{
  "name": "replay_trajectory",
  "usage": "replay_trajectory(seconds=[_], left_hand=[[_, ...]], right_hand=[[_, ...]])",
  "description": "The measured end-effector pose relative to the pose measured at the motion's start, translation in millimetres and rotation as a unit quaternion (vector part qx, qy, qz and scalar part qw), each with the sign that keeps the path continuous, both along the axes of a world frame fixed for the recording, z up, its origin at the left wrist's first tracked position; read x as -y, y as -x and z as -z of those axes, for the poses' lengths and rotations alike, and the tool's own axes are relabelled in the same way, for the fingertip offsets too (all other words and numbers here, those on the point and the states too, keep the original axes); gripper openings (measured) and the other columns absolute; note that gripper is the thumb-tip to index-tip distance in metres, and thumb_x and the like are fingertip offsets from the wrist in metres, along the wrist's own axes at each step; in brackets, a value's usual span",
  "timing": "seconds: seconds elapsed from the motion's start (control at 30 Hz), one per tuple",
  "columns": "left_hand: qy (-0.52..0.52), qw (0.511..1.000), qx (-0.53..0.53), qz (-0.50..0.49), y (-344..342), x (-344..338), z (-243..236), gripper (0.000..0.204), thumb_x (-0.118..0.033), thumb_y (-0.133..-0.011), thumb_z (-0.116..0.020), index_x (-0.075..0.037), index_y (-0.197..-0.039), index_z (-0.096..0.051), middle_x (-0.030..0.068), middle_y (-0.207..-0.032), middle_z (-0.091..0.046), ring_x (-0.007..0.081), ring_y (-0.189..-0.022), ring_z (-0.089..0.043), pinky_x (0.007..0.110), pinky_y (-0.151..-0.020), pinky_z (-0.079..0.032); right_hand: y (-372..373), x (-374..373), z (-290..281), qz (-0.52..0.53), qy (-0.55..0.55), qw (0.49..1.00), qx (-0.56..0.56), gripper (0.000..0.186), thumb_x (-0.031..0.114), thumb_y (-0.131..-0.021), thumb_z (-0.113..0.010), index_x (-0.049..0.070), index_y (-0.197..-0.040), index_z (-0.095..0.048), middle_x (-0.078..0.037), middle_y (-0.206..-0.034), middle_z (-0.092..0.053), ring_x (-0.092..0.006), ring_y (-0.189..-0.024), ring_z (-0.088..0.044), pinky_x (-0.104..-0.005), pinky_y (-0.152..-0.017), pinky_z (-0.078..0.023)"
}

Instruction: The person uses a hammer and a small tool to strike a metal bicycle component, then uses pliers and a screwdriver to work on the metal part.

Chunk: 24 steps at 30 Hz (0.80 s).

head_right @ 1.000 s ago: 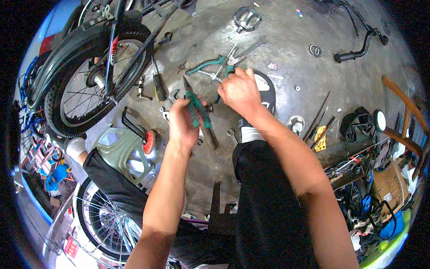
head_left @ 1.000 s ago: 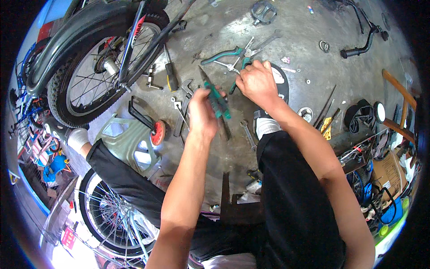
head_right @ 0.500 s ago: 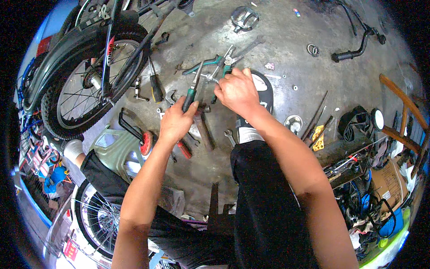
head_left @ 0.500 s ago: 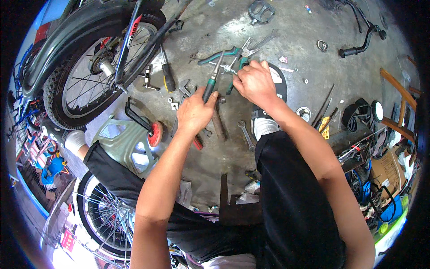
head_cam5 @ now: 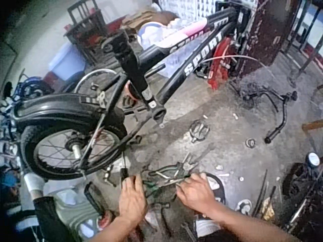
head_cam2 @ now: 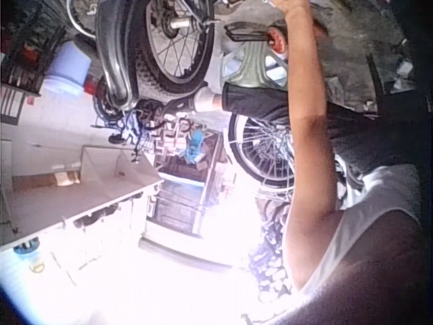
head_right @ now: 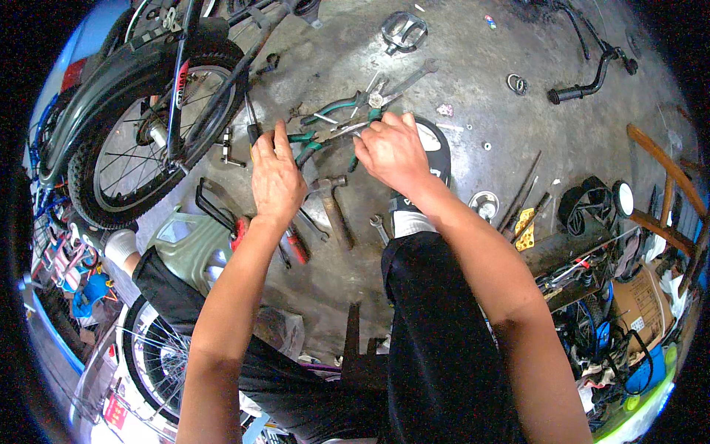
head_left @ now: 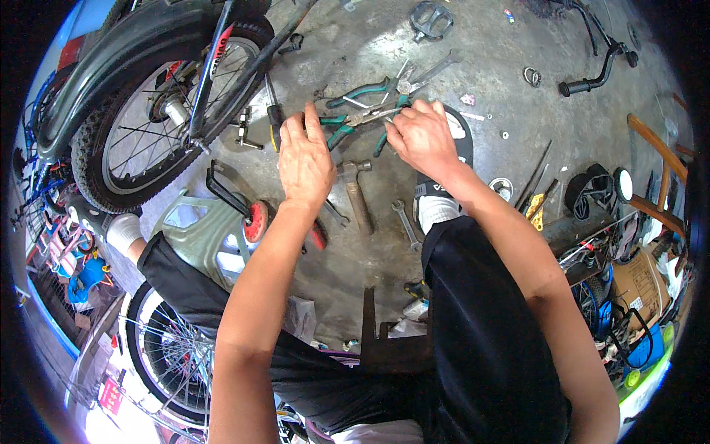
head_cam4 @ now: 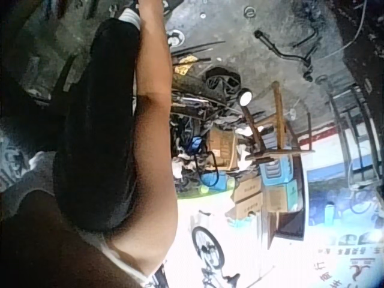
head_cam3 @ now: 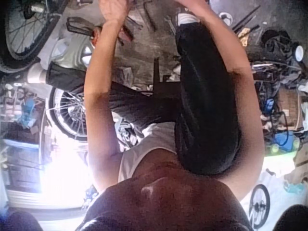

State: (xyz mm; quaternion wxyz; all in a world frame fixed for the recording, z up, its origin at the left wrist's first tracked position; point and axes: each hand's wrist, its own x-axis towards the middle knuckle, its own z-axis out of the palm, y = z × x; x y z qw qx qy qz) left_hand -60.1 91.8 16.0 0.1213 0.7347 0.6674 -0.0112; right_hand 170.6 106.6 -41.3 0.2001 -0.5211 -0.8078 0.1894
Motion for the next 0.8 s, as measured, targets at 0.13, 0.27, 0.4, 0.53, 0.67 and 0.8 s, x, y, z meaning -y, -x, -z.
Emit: replay_trajectory(seconds=[0.13,0.27,0.4,0.53,0.67,0.8], left_hand=[[-0.024,0.999,0.029,-0.008,0.3,-2.5,1.1,0.083,0.008,-0.077,-0.062,0.004,-0.156,-0.036,0.0263,-0.141,-0.047,0.0467,-0.126,-0.051,0.049,-0.107,-0.048],[0.001,0.999,0.035,-0.007,1.2,-4.1,5.2,0.084,0.009,-0.077,-0.061,0.003,-0.157,-0.035,0.0269,-0.146,-0.044,0.0475,-0.133,-0.05,0.048,-0.108,-0.049],[-0.029,0.999,0.015,0.019,6.0,-3.1,12.5,0.084,0.009,-0.077,-0.061,0.003,-0.157,-0.036,0.0265,-0.146,-0.044,0.0466,-0.134,-0.05,0.047,-0.108,-0.05],[0.015,1.0,0.001,0.019,5.5,-3.3,12.3,0.085,0.008,-0.076,-0.065,0.004,-0.156,-0.036,0.026,-0.144,-0.045,0.0453,-0.133,-0.05,0.046,-0.108,-0.049],[0.012,0.999,-0.011,0.034,6.9,-4.4,12.2,0.088,0.006,-0.074,-0.068,0.006,-0.156,-0.036,0.0253,-0.142,-0.046,0.0444,-0.129,-0.05,0.046,-0.109,-0.048],[-0.024,0.997,-0.009,0.068,9.0,-6.3,9.5,0.088,0.004,-0.074,-0.069,0.006,-0.156,-0.037,0.025,-0.138,-0.049,0.0445,-0.127,-0.051,0.047,-0.109,-0.047]], right_hand=[[1.0,0.8,-1.7,-0.003,0.009,1.0,0.007,0.027,0.027,-0.09,-0.072,0.009,-0.071,-0.067,-0.006,-0.075,-0.063,-0.0255,-0.083,-0.058,-0.0425,-0.081,-0.04],[0.3,0.6,-1.4,-0.002,0.005,1.0,0.002,0.027,0.027,-0.09,-0.073,0.009,-0.071,-0.067,-0.006,-0.075,-0.062,-0.0255,-0.084,-0.058,-0.0426,-0.081,-0.04],[1.5,0.7,-3.9,-0.005,0.001,1.0,0.001,0.026,0.026,-0.089,-0.074,0.009,-0.071,-0.065,-0.006,-0.076,-0.061,-0.0255,-0.084,-0.057,-0.0427,-0.082,-0.041],[0.7,0.6,-3.5,-0.006,-0.01,1.0,-0.001,0.026,0.025,-0.089,-0.074,0.008,-0.072,-0.065,-0.006,-0.077,-0.061,-0.0258,-0.085,-0.056,-0.0428,-0.082,-0.04],[0.5,0.5,-3.7,-0.005,-0.024,1.0,-0.005,0.025,0.025,-0.088,-0.075,0.008,-0.073,-0.065,-0.007,-0.078,-0.061,-0.0262,-0.085,-0.056,-0.0425,-0.082,-0.04],[1.7,0.7,-5.1,-0.007,-0.03,1.0,-0.003,0.024,0.024,-0.087,-0.076,0.008,-0.073,-0.065,-0.007,-0.078,-0.06,-0.0262,-0.085,-0.056,-0.0422,-0.082,-0.041]])
